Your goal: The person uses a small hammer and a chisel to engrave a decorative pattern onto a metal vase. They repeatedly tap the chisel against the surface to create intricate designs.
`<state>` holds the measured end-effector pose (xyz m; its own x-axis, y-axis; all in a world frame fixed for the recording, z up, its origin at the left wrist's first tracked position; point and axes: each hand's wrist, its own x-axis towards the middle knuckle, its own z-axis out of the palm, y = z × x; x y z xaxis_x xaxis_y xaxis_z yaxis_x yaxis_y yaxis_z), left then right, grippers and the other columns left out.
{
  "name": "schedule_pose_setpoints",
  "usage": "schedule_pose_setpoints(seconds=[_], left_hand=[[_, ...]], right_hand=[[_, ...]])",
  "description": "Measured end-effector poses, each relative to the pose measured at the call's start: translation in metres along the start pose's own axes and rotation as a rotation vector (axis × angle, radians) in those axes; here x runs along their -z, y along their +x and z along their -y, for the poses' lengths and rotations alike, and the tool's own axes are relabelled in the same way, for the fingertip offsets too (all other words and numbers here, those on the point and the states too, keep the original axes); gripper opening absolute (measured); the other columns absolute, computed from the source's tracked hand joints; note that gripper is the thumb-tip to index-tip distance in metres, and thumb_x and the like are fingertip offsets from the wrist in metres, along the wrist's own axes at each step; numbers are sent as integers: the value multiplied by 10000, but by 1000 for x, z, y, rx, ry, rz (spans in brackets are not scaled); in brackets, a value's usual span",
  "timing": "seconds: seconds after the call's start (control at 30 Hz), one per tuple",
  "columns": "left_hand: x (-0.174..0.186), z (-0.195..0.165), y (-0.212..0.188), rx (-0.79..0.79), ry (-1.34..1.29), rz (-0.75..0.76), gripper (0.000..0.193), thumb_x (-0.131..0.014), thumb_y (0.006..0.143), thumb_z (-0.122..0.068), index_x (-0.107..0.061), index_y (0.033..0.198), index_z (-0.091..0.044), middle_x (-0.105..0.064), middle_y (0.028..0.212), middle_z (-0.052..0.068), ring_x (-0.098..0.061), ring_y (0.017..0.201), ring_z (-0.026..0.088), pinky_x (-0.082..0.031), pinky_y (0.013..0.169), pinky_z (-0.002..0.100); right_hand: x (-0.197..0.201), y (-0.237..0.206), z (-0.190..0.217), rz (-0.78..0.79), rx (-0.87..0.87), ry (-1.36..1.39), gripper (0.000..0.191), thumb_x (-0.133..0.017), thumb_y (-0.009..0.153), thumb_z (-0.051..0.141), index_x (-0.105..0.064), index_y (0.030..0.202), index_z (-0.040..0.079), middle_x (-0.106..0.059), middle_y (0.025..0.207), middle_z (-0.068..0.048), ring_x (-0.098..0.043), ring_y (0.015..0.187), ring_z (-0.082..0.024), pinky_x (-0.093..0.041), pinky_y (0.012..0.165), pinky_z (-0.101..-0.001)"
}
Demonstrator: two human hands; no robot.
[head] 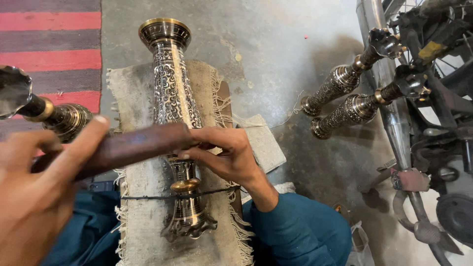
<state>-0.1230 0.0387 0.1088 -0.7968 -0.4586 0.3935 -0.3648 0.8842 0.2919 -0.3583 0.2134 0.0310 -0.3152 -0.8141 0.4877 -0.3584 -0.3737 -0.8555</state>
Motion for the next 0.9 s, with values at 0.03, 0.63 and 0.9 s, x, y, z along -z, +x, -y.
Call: schedule_pose_setpoints(seconds=[0.03, 0.63, 0.9], left_hand=[[1, 1, 0, -39, 171, 30, 878, -775, 669, 97, -630, 1462, -249, -578, 1084, 144, -596, 901, 277, -530, 828, 418], [8, 4, -2, -10, 199, 16, 904, -788, 602, 99, -636, 1428, -235, -602, 1073, 152, -608, 964, 319, -523, 871, 401], [-70, 130, -117, 311, -169, 167, 926, -854, 549, -84, -598, 1438, -69, -682, 1134, 180, -673, 1097, 310, -519, 1006, 420]], right_hand=[[1, 0, -1, 2, -4, -17, 306, -735, 965, 16, -682, 1266, 44, -779, 1099, -98, -786, 1000, -160, -691, 858, -291], [2, -12, -16, -132, 57, 299, 273, -694, 1000, -27, -663, 1268, 12, -753, 1137, -145, -760, 1074, -228, -681, 937, -345], [40, -25, -5, -463, -87, 351, 193, -711, 1015, 33, -687, 1204, 1, -777, 1025, -136, -764, 971, -211, -645, 842, -337]])
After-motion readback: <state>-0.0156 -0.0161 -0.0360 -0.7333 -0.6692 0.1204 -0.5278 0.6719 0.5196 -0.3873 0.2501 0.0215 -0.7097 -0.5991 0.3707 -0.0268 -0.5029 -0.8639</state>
